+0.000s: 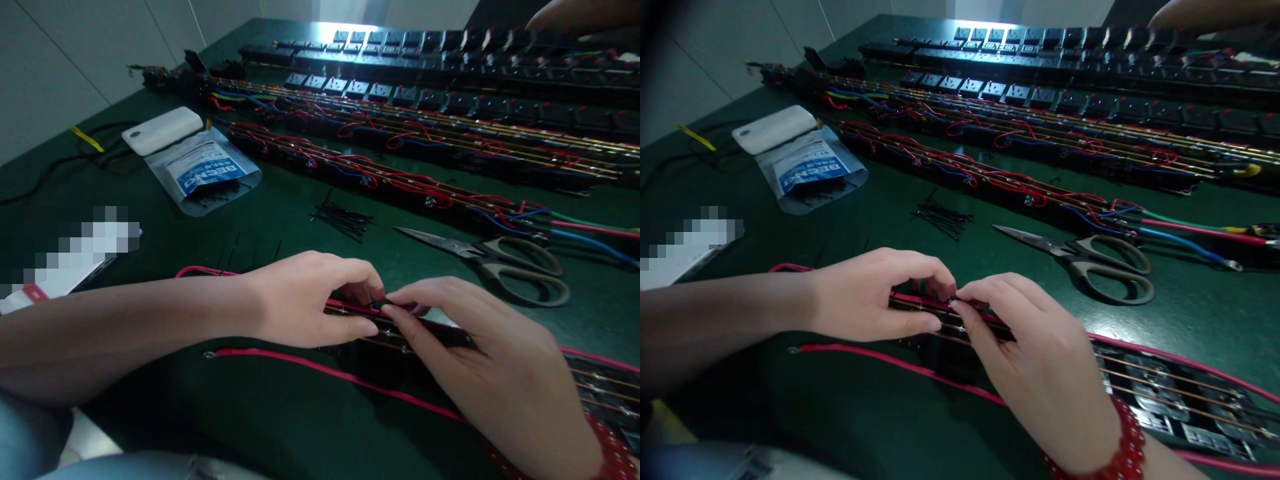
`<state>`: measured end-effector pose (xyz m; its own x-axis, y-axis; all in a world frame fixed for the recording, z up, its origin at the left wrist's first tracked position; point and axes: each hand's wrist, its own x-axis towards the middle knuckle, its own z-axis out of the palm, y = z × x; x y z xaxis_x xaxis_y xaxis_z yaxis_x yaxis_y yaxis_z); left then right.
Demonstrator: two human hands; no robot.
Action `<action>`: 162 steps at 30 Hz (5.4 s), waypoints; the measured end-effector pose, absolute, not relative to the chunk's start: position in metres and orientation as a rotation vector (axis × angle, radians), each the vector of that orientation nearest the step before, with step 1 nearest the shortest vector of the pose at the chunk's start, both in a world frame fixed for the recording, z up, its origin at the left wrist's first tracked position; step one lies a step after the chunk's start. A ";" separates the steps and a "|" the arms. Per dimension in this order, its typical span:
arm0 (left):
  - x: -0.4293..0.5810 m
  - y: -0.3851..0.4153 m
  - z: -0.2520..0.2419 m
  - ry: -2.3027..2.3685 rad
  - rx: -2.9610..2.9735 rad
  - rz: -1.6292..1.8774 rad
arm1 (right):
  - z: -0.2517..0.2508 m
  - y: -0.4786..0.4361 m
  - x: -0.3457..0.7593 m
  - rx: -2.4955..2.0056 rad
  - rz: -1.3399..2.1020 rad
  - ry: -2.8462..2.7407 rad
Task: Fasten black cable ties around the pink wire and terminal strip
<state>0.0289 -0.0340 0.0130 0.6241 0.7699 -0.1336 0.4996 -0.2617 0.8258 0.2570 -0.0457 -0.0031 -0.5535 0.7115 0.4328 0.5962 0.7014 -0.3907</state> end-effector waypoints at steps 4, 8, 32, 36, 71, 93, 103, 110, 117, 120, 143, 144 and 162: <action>0.029 -0.034 0.012 0.999 1.955 0.372 | -0.003 -0.046 0.258 -1.011 0.257 -2.332; 0.029 -0.034 0.012 0.992 1.981 0.377 | -0.002 -0.045 0.254 -1.004 0.270 -2.328; 0.030 -0.034 0.014 1.007 1.870 0.405 | -0.003 -0.042 0.251 -1.054 0.397 -2.345; 0.030 -0.035 0.019 1.016 1.826 0.380 | -0.003 -0.041 0.252 -1.037 0.386 -2.352; 0.028 -0.030 0.013 1.018 2.077 0.318 | 0.002 -0.043 0.249 -1.063 0.532 -2.353; 0.029 -0.029 0.012 1.022 2.097 0.336 | 0.000 -0.044 0.250 -1.068 0.489 -2.355; 0.029 -0.030 0.013 1.022 2.095 0.320 | -0.001 -0.044 0.251 -1.045 0.417 -2.391; 0.029 -0.029 0.012 1.013 2.094 0.346 | 0.000 -0.044 0.252 -1.018 0.389 -2.407; 0.029 -0.030 0.012 1.019 2.106 0.343 | -0.001 -0.044 0.252 -1.015 0.393 -2.408; 0.029 -0.030 0.012 1.016 2.103 0.345 | 0.000 -0.043 0.251 -1.017 0.399 -2.416; 0.029 -0.029 0.012 1.016 2.120 0.331 | -0.001 -0.044 0.253 -0.987 0.416 -2.419; 0.029 -0.029 0.011 1.015 2.119 0.331 | -0.001 -0.044 0.253 -0.989 0.415 -2.418; 0.028 -0.030 0.012 1.024 2.113 0.300 | 0.003 -0.044 0.249 -1.065 0.489 -2.420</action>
